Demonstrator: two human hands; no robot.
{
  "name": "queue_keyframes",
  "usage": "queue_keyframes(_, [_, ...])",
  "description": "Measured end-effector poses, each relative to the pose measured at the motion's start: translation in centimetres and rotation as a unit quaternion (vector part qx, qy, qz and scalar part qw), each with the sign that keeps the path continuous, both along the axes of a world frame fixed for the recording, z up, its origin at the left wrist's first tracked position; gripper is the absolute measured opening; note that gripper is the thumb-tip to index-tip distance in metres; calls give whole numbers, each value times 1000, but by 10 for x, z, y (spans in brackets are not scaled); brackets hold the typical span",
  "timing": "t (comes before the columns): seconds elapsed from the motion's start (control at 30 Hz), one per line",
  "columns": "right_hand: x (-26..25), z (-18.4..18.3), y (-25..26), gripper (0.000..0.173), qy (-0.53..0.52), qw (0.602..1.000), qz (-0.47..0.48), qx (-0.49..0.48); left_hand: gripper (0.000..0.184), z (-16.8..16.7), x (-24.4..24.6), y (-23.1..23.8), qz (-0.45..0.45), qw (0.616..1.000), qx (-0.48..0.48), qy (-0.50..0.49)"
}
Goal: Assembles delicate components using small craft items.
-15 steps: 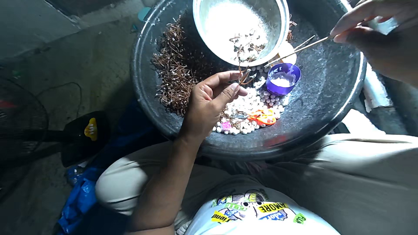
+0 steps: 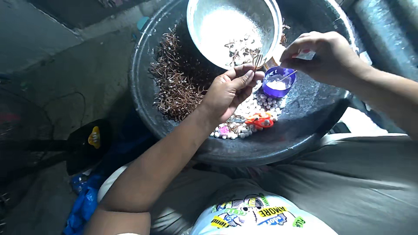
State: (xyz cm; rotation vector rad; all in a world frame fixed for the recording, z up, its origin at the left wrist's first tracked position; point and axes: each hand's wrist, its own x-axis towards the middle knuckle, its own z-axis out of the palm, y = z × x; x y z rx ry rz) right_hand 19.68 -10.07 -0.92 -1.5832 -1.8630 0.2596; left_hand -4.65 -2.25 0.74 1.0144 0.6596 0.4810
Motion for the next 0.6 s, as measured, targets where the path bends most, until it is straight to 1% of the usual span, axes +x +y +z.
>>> queue_keyframes(0.03, [-9, 4, -1, 11, 88, 996, 9, 5, 13, 0, 3, 0, -1, 1000, 3, -3])
queue_keyframes(0.07, [-17, 6, -2, 8, 192, 981, 31, 4, 13, 0, 7, 0, 1, 1000, 6, -5])
queue_keyframes(0.1, [-23, 7, -3, 10, 280, 959, 50, -2, 13, 0, 10, -1, 3, 1000, 11, -4])
queue_keyframes(0.13, [-29, 7, -4, 13, 335, 940, 60, -8, 13, 0, 13, -1, 9, 1000, 13, -2])
queue_keyframes(0.2, [-35, 8, -4, 15, 395, 917, 61, -14, 13, 0, 18, -2, 17, 1000, 17, -4])
queue_keyframes(0.4, [-39, 7, -2, 12, 443, 895, 51, -14, 18, -3, 28, -3, -2, 999, 31, -3])
queue_keyframes(0.6, [-40, 6, 1, 11, 443, 896, 42, 14, 13, -1, 36, -2, -9, 999, 44, -5])
